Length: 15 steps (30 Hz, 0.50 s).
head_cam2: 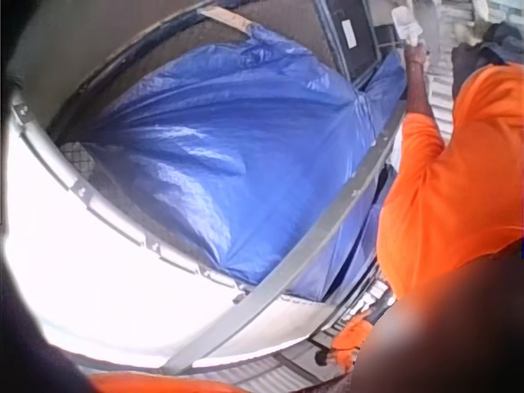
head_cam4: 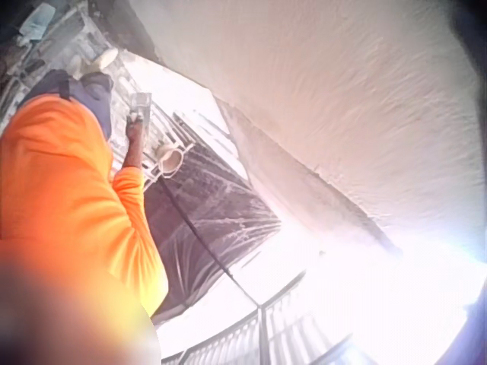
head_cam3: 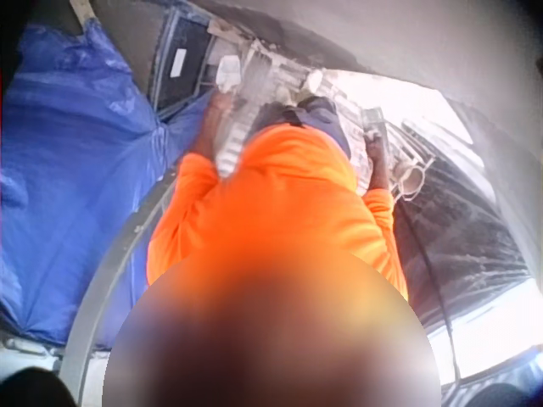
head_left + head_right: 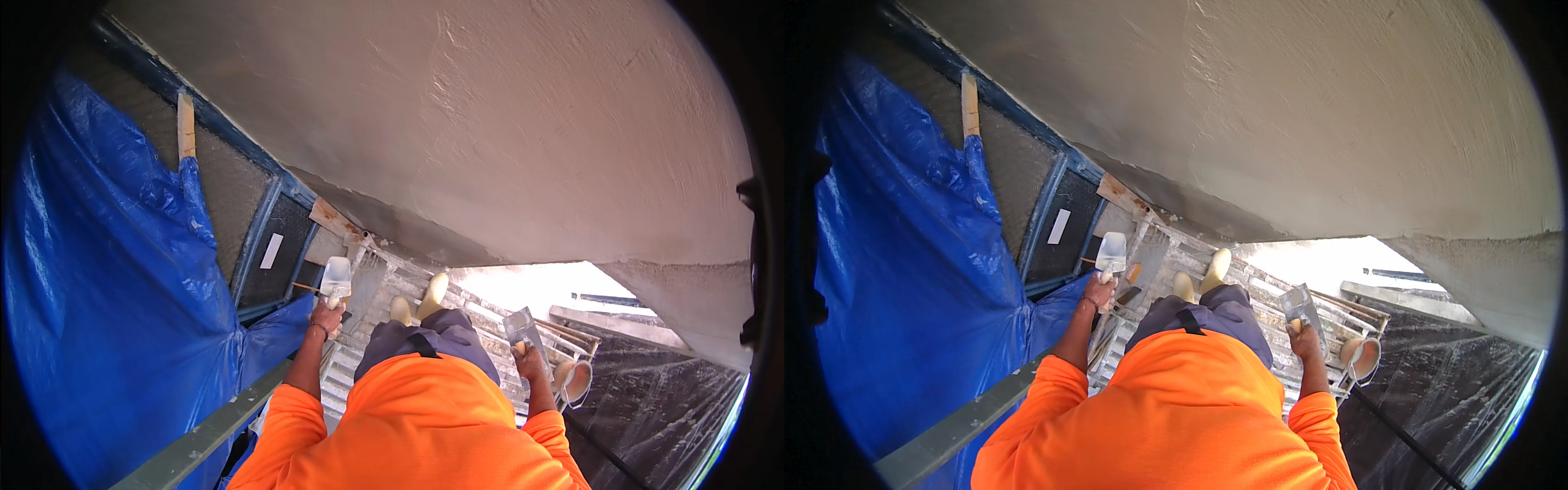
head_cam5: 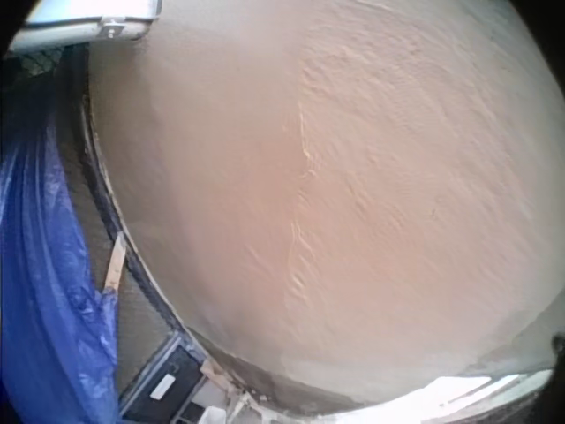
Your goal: The person applies plaster to a wall using a hawk and trowel, smoothing the surface with consistent strokes. The person periodically scrapes excess plaster from the trowel and continues working on adjacent sections of the wall.
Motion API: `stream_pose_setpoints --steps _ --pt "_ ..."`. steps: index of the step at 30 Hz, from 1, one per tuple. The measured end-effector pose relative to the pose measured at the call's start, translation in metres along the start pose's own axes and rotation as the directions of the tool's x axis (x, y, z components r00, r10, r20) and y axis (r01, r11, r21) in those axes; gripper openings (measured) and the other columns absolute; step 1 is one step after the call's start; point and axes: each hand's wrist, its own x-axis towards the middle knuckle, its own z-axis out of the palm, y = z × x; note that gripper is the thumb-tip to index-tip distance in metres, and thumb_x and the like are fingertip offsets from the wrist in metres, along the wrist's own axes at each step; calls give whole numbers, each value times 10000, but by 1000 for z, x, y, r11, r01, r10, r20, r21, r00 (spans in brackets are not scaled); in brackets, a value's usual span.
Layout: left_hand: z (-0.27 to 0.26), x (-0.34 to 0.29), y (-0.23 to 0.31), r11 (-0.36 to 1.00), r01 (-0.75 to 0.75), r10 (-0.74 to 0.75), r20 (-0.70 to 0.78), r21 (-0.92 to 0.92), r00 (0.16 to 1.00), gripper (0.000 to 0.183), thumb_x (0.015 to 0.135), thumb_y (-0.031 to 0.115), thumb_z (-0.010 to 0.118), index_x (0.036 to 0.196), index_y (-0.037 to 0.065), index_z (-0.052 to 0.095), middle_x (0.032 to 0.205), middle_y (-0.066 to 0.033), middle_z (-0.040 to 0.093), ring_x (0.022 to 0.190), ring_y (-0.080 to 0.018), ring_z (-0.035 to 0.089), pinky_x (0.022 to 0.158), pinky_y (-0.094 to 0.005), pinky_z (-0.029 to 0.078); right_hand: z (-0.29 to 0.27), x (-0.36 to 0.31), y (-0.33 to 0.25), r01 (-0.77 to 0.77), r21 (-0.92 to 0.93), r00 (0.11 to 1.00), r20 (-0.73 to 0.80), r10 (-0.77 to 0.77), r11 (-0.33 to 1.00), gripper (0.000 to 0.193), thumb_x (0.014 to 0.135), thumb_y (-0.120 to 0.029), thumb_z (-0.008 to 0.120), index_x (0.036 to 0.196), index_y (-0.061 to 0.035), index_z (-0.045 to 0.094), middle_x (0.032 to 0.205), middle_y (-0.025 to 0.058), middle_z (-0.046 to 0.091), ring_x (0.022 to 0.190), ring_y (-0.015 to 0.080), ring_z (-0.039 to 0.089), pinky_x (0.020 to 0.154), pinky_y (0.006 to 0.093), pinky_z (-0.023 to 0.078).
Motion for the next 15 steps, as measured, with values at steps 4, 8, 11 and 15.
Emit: stream_pose_setpoints --steps 4,8,11,15 --pt "19 -5 -3 997 16 -21 67 75 998 555 865 392 750 1218 9 561 852 -141 715 639 -254 700 555 -415 583 10 -28 42 1 -61 998 -56 -5 998 552 913 -460 668 1031 78 692 1001 349 680 999 504 654 844 520 534" --pt "43 -12 -45 934 -56 62 -6 353 998 658 836 388 764 1237 -85 546 923 -205 715 786 -301 720 675 -434 591 34 -48 87 -110 -46 994 9 110 993 521 923 -452 637 1027 54 703 1031 321 691 1030 476 659 855 502 543" --pt "54 -37 -68 963 67 -67 -11 261 998 737 784 404 779 1260 -118 572 1064 -273 721 1015 -395 706 882 -442 571 47 -56 114 -147 -34 985 89 150 989 553 906 -481 649 1077 41 706 1086 312 688 1080 464 650 896 492 540" --pt "77 -65 -64 924 110 -95 -57 366 994 648 776 362 773 1200 -108 637 1102 -259 723 997 -374 722 860 -439 578 38 -51 150 -188 -3 969 163 186 982 563 880 -481 673 1126 24 707 1138 307 681 1118 444 647 928 483 537"
